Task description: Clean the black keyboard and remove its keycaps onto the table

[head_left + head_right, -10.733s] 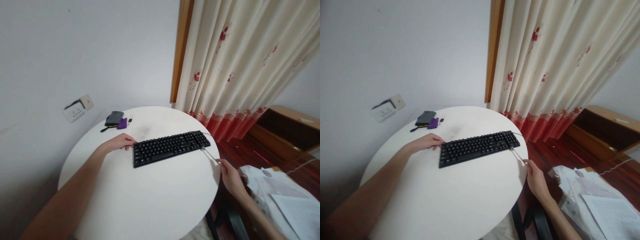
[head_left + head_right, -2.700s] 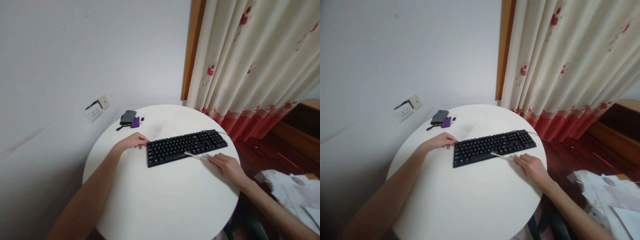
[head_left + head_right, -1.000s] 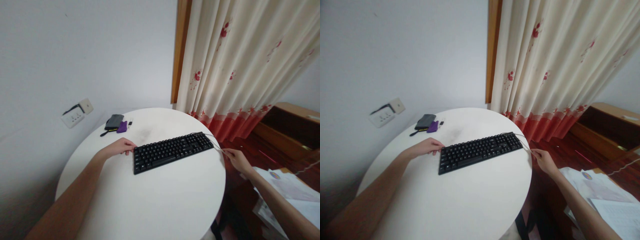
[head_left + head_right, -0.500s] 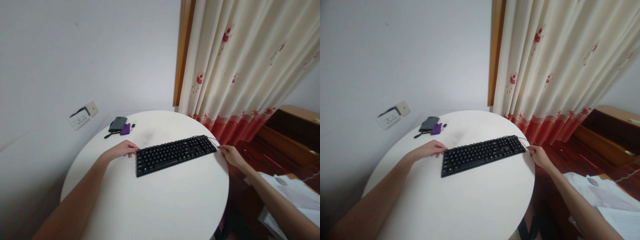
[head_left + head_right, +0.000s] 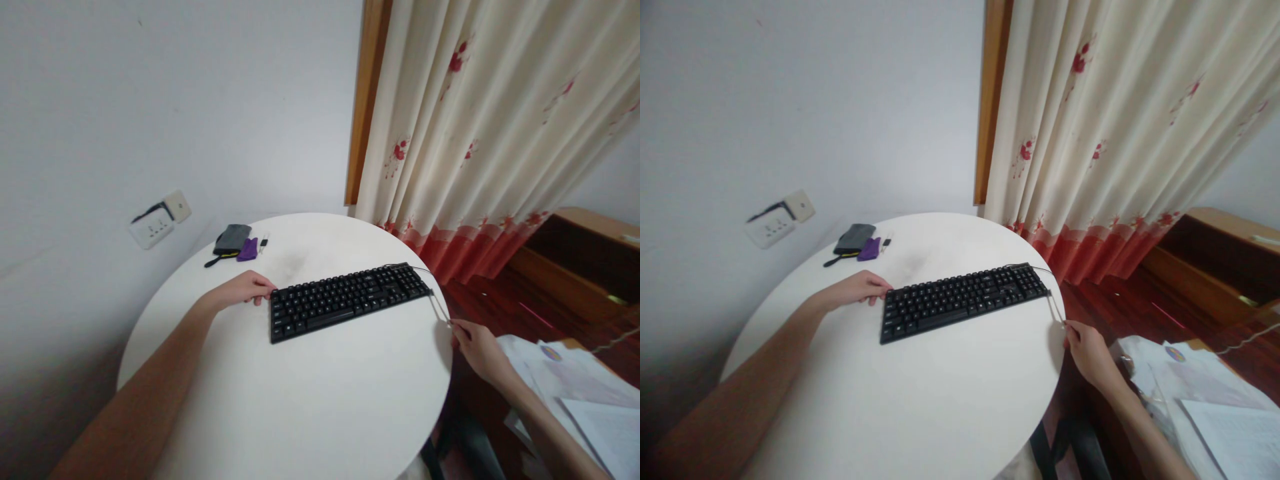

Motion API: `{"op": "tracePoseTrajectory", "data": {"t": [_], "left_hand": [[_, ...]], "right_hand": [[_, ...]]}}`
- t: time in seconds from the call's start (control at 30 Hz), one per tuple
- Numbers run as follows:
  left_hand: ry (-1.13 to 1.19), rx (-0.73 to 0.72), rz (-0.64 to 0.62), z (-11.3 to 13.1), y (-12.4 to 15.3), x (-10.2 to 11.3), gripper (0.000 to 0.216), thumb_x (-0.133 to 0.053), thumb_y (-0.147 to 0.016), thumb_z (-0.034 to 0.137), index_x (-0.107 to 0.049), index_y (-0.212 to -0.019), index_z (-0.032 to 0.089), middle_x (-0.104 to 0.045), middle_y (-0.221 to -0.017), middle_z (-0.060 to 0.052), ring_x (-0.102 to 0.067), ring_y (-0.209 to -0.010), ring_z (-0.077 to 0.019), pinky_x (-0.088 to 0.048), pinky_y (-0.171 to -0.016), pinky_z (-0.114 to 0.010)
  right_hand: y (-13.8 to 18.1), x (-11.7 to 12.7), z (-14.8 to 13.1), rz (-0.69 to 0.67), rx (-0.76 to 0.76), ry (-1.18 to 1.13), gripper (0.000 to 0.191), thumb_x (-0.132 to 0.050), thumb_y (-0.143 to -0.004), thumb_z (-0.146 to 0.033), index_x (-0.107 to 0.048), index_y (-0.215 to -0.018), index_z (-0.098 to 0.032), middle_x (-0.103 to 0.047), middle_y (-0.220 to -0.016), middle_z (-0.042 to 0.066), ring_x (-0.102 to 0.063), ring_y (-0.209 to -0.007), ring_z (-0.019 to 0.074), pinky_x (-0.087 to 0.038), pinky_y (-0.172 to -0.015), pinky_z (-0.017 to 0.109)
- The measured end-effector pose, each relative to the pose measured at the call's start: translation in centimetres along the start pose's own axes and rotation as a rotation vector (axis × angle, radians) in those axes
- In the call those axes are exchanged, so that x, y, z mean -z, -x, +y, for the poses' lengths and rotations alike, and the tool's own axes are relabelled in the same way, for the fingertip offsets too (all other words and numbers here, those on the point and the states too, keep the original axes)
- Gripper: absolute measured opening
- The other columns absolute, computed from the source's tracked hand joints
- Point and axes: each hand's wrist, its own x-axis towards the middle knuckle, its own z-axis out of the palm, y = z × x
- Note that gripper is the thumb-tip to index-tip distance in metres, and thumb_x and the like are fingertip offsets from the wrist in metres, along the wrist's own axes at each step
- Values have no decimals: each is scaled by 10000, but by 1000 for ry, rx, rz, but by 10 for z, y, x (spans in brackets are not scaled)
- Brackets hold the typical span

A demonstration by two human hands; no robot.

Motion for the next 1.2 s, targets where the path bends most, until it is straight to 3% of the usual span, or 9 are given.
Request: {"op": "tracePoseTrajectory", "data": {"t": [0.13,0.3,0.53,0.63,0.8,0.97,1.1,1.2], "left_hand": [[7,-3,2,0,0,0,336,-597,-748,378,-774,-933,161,-711,-759,-59,-573,-595,-138,-344,-487,-207],[15,-13,2,7,5,-1,356,-604,-743,411,-770,-912,146,-690,-715,-54,-558,-580,-133,-325,-483,-206],[11,-7,6,12,8,-2,365,-610,-744,422,-770,-920,144,-677,-682,-48,-542,-560,-127,-322,-480,-207],[19,-15,6,11,8,-1,374,-608,-755,431,-769,-925,139,-672,-668,-49,-545,-564,-130,-313,-479,-206],[49,-22,1,5,6,-2,387,-611,-747,440,-768,-930,138,-714,-794,-78,-565,-581,-131,-320,-484,-209],[52,-14,7,1,5,-3,394,-598,-760,437,-766,-953,137,-722,-817,-86,-575,-586,-134,-298,-468,-208],[45,-22,-2,-1,4,-2,377,-600,-752,413,-766,-946,136,-716,-796,-82,-574,-583,-137,-307,-472,-211],[34,-30,-4,1,4,-2,385,-600,-750,423,-765,-946,137,-710,-769,-77,-573,-585,-141,-298,-472,-212]], "right_hand": [[8,-7,-29,-5,-51,22,347,-376,-887,-328,-547,-615,-196,-621,-550,39,-553,-496,161,-377,-536,264],[14,-21,-56,-6,-94,-7,331,-394,-875,-311,-545,-604,-196,-604,-517,35,-550,-462,149,-368,-494,246],[41,-56,-96,-130,-133,-245,285,-434,-855,-354,-645,-837,-164,-642,-558,39,-567,-442,165,-369,-428,248],[51,-66,-107,-122,-134,-279,309,-446,-854,-379,-658,-900,-160,-631,-551,32,-564,-449,173,-376,-430,259],[71,-73,-118,-183,-219,-437,398,-493,-816,-462,-657,-1009,-156,-607,-554,28,-526,-414,175,-348,-375,266],[88,-64,-126,-236,-236,-493,477,-524,-794,-527,-640,-1067,-154,-601,-576,17,-502,-406,158,-345,-369,255],[71,-37,-123,-94,-89,-347,382,-493,-832,-456,-619,-1043,-163,-619,-584,20,-540,-465,174,-377,-439,262],[35,-15,-115,33,47,-110,261,-459,-853,-357,-607,-985,-188,-635,-612,29,-574,-526,188,-396,-526,272]]}}
